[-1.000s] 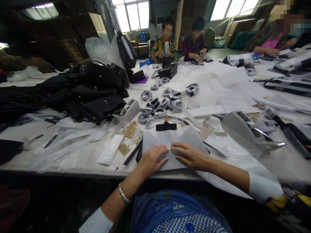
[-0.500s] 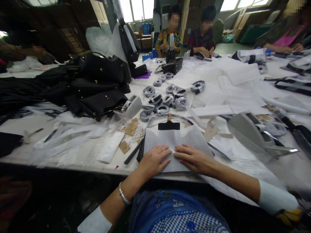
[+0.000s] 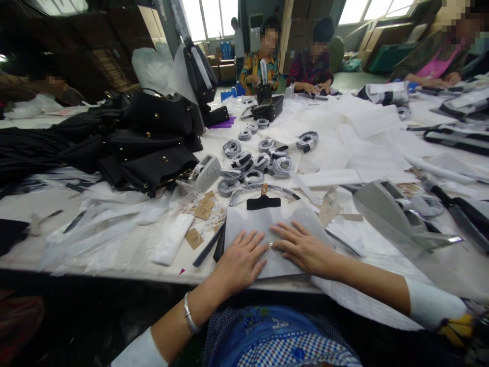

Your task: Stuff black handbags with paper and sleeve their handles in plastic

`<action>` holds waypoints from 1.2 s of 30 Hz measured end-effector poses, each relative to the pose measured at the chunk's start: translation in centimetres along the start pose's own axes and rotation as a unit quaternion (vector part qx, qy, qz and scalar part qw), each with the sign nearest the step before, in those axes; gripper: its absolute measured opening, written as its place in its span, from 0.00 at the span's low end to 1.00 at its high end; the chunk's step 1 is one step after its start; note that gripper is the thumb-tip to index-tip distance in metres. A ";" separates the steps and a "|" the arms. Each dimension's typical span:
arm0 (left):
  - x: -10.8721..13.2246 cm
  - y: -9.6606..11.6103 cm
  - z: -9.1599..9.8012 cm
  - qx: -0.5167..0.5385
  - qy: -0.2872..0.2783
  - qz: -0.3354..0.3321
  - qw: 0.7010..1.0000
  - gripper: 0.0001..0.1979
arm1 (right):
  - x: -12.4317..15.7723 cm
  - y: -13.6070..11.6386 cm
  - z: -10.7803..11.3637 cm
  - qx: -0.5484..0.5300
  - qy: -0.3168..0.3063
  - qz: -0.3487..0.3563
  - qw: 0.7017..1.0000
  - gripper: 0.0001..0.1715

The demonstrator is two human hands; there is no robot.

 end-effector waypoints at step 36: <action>-6.3 -5.0 2.2 -0.031 0.008 0.126 0.991 0.25 | -2.2 7.0 2.1 0.066 0.023 -0.079 0.994 0.25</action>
Point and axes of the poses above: each hand's wrist, its own x-axis away from the middle knuckle, its own z-axis out of the back of the hand, y = z × x, the point moved 4 cm from there along -x, towards the middle knuckle, and after that the axes turned 9 degrees about z, right-handed, at the moved point
